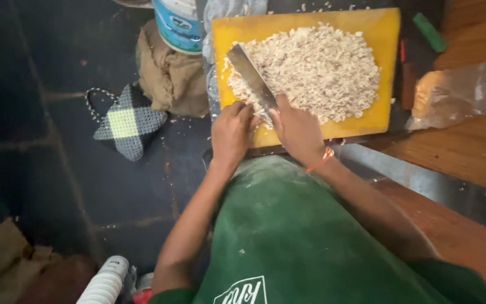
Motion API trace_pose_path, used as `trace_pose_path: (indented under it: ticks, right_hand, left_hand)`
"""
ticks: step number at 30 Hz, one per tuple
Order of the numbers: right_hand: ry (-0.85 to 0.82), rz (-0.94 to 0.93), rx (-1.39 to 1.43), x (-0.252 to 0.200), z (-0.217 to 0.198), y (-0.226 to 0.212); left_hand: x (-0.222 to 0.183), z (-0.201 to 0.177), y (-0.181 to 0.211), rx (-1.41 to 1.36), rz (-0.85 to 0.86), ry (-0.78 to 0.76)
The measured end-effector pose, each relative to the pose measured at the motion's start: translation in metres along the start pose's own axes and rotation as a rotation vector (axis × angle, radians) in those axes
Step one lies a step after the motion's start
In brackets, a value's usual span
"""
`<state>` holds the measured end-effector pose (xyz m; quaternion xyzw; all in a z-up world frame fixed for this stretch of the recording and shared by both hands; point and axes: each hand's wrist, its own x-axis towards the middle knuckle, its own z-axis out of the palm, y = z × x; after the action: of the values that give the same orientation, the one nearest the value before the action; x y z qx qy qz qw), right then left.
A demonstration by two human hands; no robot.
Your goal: The person chops a pile of small white food items on a yellow cutting board using a cleaver.
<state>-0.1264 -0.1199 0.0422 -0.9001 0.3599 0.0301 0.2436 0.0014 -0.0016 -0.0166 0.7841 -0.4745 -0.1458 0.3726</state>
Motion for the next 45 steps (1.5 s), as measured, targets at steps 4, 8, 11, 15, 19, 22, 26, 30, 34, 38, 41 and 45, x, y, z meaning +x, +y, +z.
trace_pose_path:
  ticks: [4, 8, 11, 15, 19, 22, 26, 30, 34, 38, 41, 45]
  right_hand:
    - [0.052, -0.122, 0.071, 0.001, -0.010, 0.008]
    - [0.061, -0.048, 0.062, -0.019, -0.025, 0.019]
    - [0.079, -0.114, 0.038, 0.003, 0.008, 0.009]
    - [0.017, -0.094, 0.079, 0.010, -0.016, 0.014]
    - [0.116, -0.099, 0.143, -0.015, -0.038, 0.011]
    - [0.059, -0.060, 0.024, 0.000, -0.012, 0.003]
    - [0.051, -0.136, -0.021, 0.014, -0.017, 0.010]
    - [0.098, -0.073, 0.063, -0.015, -0.036, 0.004]
    - [0.112, -0.112, -0.002, 0.002, -0.005, -0.009]
    - [0.129, -0.227, 0.070, 0.005, -0.018, 0.005]
    - [0.111, -0.081, 0.076, -0.018, -0.027, 0.008]
    - [0.076, -0.044, 0.034, 0.007, 0.009, 0.002]
  left_hand:
    - [-0.002, -0.006, -0.005, -0.004, 0.043, 0.030]
    - [-0.001, -0.002, -0.003, -0.013, 0.043, 0.048]
    - [-0.002, -0.005, -0.001, 0.014, 0.079, 0.051]
    - [0.000, -0.006, 0.000, 0.041, 0.078, 0.039]
    - [0.000, -0.002, -0.003, 0.036, 0.087, 0.057]
    - [0.000, -0.004, -0.003, 0.033, 0.099, 0.051]
    - [0.000, -0.011, -0.007, 0.016, 0.114, -0.016]
    - [0.007, -0.009, -0.003, -0.006, 0.062, -0.001]
    - [0.015, -0.011, -0.002, 0.070, 0.079, -0.063]
    - [0.011, -0.011, -0.005, -0.048, 0.119, 0.005]
    - [0.014, -0.005, -0.008, 0.017, 0.023, -0.071]
    - [0.012, -0.004, -0.003, 0.042, 0.036, -0.082]
